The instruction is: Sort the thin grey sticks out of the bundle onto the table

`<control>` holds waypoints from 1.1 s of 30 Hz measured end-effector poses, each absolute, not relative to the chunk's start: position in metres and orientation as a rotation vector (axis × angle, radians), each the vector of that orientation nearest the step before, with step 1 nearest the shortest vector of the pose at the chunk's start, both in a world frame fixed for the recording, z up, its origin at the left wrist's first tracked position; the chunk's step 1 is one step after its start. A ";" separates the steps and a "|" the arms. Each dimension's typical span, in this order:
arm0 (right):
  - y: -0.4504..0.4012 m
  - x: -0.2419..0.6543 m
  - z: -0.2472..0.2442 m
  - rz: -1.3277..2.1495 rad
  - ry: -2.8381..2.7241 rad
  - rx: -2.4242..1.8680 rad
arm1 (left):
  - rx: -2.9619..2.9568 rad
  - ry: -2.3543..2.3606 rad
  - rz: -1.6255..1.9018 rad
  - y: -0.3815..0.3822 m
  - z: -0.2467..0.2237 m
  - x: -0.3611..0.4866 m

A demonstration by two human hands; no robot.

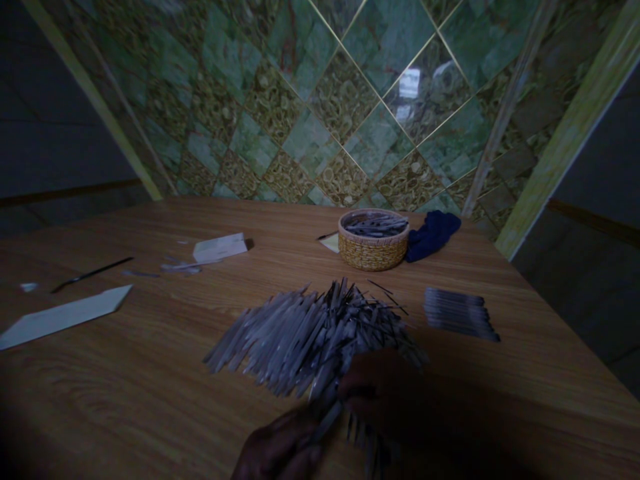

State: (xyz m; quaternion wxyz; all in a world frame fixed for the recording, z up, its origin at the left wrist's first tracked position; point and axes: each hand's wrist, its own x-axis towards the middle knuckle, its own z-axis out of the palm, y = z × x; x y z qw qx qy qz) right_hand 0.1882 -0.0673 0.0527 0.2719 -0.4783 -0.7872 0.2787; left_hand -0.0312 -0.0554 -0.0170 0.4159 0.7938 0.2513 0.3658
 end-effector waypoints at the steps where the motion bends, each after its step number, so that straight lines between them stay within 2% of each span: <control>1: -0.068 0.188 0.053 0.751 -2.125 -1.304 | 1.992 0.639 0.922 -0.055 -0.017 -0.031; 13: -0.065 0.193 0.045 0.962 -2.078 -1.283 | 1.948 0.619 0.928 -0.056 -0.024 -0.035; 17: -0.063 0.191 0.045 0.948 -2.137 -1.348 | 1.971 0.700 0.807 -0.058 -0.020 -0.036; 23: -0.067 0.184 0.045 0.847 -2.187 -1.442 | 2.038 0.616 0.959 -0.055 -0.023 -0.031; 33: -0.066 0.196 0.046 1.041 -2.037 -1.361 | 2.043 0.646 0.936 -0.052 -0.033 -0.033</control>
